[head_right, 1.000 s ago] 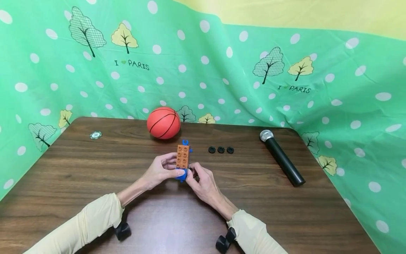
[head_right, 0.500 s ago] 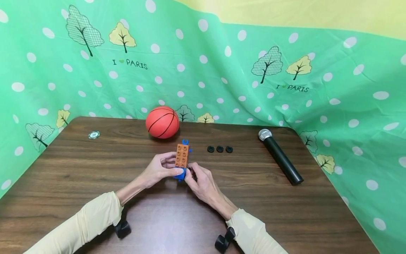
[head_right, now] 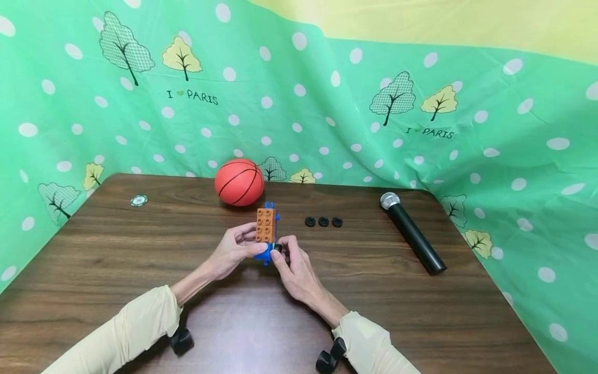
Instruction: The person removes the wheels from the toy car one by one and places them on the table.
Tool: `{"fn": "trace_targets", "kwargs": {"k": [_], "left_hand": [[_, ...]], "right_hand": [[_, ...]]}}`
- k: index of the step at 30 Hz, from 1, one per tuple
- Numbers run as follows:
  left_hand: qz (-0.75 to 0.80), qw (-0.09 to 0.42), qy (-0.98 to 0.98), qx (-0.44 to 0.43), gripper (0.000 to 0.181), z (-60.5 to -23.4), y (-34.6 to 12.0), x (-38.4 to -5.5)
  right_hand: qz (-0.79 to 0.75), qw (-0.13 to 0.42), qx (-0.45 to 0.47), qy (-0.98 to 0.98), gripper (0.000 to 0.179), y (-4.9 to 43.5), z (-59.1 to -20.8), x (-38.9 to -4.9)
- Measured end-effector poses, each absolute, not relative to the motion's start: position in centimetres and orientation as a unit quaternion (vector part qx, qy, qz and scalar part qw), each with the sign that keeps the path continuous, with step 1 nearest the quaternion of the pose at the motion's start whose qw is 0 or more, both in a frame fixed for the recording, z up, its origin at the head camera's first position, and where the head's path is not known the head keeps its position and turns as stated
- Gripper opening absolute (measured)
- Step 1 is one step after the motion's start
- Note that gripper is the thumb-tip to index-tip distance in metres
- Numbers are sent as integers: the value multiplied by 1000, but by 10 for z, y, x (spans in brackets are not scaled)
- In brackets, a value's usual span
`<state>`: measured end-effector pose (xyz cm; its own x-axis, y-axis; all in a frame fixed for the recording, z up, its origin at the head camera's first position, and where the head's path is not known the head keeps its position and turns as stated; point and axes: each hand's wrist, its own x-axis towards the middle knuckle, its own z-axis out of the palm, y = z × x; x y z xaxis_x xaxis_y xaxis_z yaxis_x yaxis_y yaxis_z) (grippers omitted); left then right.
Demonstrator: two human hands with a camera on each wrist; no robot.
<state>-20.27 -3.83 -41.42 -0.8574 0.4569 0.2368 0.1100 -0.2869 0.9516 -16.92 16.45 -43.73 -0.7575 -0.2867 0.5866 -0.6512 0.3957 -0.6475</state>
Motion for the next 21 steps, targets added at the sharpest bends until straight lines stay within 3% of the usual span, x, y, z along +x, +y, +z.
{"fn": "trace_targets", "kwargs": {"k": [9,21], "left_hand": [[766,113,587,237,65,-416,-38,-202],[729,94,632,245,59,-415,-38,-202]], "right_hand": [[403,262,333,-812,35,167,-439,-173],[414,275,351,-794,8,169,-441,-179]]}}
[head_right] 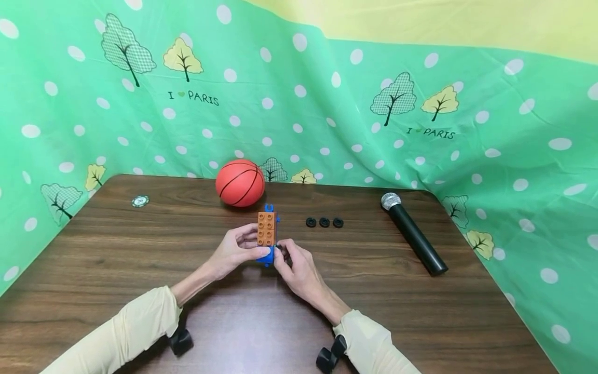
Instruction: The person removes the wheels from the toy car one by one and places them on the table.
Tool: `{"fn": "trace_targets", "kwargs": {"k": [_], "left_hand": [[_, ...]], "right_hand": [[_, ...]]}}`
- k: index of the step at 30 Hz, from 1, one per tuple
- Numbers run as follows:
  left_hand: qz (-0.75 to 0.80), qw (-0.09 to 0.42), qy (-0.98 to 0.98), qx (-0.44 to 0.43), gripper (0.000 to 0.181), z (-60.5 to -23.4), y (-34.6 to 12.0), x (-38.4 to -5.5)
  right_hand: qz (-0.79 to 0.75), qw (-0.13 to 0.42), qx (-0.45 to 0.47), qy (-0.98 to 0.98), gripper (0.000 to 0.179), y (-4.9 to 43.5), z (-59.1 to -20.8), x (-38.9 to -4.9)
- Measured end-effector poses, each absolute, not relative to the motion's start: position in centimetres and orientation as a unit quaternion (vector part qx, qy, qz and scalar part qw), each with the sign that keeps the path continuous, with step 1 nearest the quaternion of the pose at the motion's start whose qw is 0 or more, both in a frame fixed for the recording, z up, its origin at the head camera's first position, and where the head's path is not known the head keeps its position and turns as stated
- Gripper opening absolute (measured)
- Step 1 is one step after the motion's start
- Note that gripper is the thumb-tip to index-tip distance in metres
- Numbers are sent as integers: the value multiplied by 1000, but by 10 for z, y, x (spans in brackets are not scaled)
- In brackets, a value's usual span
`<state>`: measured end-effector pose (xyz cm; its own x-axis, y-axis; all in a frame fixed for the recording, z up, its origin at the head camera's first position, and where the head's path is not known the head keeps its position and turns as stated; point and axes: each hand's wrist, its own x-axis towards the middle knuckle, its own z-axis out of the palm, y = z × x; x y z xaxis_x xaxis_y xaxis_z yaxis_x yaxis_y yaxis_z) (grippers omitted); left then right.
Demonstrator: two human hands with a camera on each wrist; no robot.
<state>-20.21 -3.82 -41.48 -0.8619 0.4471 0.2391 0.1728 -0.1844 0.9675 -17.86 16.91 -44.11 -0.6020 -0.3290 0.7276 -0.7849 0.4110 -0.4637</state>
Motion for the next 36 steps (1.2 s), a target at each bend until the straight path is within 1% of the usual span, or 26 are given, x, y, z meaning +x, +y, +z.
{"fn": "trace_targets", "kwargs": {"k": [5,9,13,16,20,24,29,36], "left_hand": [[721,91,638,256,56,-416,-37,-203],[710,94,648,257,58,-416,-39,-202],[704,92,657,253,60,-415,-44,-204],[706,89,657,248,60,-414,-46,-205],[713,84,654,237,59,-415,-49,-208],[715,76,658,223,60,-416,-50,-208],[717,75,657,220,59,-414,-49,-207],[718,77,656,219,57,-413,-48,-204]], "right_hand": [[429,267,339,-794,8,169,-438,-177],[429,255,339,-797,16,169,-436,-176],[428,237,339,-804,20,171,-433,-177],[452,195,318,-810,19,173,-430,-176],[502,131,261,-814,20,175,-426,-177],[553,92,214,-800,26,177,-421,-178],[576,74,201,-789,32,183,-419,-180],[591,81,219,-772,28,194,-422,-182]]}}
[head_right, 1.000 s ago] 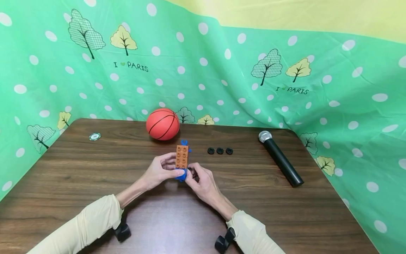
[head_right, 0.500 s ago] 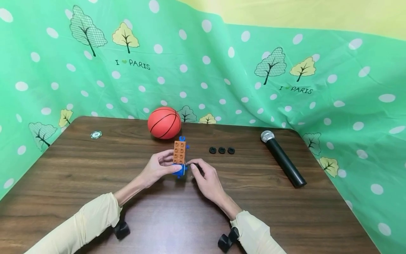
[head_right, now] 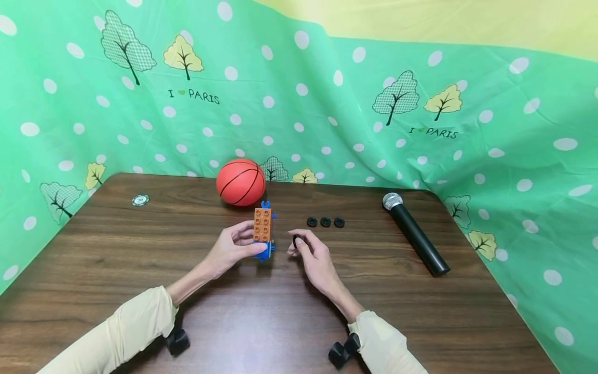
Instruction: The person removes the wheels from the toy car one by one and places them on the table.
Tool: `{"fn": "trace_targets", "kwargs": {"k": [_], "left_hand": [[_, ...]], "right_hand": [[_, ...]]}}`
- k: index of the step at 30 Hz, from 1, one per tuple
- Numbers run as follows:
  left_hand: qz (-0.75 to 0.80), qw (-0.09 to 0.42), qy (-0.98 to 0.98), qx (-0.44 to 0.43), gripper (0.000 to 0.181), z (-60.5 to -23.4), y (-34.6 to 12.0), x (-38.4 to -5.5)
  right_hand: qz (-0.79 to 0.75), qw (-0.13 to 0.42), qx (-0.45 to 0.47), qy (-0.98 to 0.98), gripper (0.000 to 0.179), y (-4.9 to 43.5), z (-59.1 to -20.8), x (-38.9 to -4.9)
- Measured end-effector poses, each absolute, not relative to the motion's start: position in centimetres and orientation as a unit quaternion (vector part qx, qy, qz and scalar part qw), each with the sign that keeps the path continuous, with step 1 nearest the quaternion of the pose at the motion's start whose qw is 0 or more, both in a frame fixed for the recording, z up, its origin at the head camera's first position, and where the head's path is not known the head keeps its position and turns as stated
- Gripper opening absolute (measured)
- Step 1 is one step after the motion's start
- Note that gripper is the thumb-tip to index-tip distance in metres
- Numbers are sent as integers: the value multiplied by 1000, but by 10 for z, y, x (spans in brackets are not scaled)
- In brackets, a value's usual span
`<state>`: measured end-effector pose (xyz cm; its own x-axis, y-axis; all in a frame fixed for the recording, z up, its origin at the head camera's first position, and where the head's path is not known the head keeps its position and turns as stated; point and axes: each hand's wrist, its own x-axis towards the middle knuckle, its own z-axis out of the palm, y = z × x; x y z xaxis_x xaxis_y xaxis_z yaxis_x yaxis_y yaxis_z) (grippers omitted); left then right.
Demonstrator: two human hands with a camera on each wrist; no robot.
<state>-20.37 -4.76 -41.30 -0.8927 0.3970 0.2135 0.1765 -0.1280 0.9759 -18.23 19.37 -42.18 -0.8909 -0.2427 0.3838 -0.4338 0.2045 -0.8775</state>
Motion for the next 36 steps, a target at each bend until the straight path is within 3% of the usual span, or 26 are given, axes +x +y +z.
{"fn": "trace_targets", "kwargs": {"k": [11,28,36], "left_hand": [[715,81,658,223,56,-415,-47,-204],[713,70,658,232,55,-418,-43,-203],[715,69,654,236,54,-419,-43,-202]], "right_hand": [[600,105,189,-770,20,219,-424,-187],[445,202,170,-855,4,262,-427,-193],[383,254,186,-868,9,284,-429,-201]]}}
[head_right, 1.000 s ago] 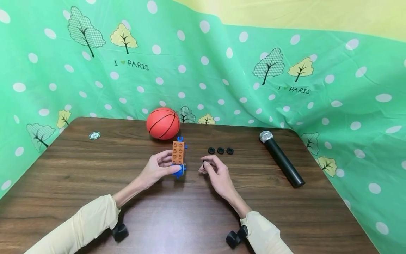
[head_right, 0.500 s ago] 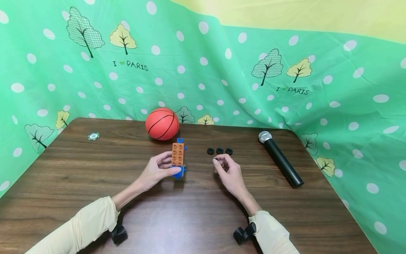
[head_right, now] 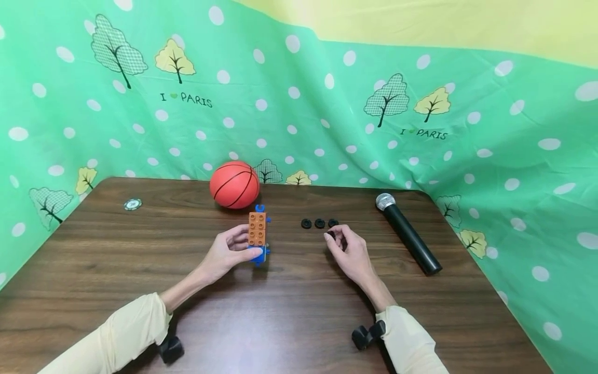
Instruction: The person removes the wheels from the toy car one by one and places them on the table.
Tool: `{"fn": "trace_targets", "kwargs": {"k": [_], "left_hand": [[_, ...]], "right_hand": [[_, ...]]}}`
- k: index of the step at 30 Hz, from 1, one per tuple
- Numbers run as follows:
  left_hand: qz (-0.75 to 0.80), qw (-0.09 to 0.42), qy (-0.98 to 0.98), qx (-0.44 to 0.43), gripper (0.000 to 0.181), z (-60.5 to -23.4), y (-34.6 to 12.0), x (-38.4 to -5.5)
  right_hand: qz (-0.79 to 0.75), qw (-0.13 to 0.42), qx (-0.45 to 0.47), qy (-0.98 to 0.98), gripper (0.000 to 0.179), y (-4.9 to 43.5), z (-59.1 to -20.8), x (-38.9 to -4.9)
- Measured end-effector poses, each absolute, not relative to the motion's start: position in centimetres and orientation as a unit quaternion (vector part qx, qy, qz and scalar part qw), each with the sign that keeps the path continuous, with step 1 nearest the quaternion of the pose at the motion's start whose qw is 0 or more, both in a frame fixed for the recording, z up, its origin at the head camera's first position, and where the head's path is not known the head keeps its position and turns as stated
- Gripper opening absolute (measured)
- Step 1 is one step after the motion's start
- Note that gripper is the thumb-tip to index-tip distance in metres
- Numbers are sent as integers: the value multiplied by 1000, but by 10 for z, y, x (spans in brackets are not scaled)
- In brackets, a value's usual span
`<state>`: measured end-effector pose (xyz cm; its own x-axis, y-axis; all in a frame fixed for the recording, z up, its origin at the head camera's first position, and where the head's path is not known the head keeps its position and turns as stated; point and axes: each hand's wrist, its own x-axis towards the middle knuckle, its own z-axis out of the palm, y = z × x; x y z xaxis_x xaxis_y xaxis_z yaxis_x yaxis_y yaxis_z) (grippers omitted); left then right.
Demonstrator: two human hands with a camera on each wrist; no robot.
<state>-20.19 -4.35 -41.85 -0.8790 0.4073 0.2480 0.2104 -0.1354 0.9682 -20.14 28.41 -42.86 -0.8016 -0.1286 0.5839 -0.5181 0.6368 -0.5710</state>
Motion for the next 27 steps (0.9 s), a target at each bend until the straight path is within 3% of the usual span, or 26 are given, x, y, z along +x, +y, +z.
{"fn": "trace_targets", "kwargs": {"k": [27], "left_hand": [[719,69,650,236,55,-419,-47,-202]], "right_hand": [[244,269,158,-918,14,327,-436,-238]]}}
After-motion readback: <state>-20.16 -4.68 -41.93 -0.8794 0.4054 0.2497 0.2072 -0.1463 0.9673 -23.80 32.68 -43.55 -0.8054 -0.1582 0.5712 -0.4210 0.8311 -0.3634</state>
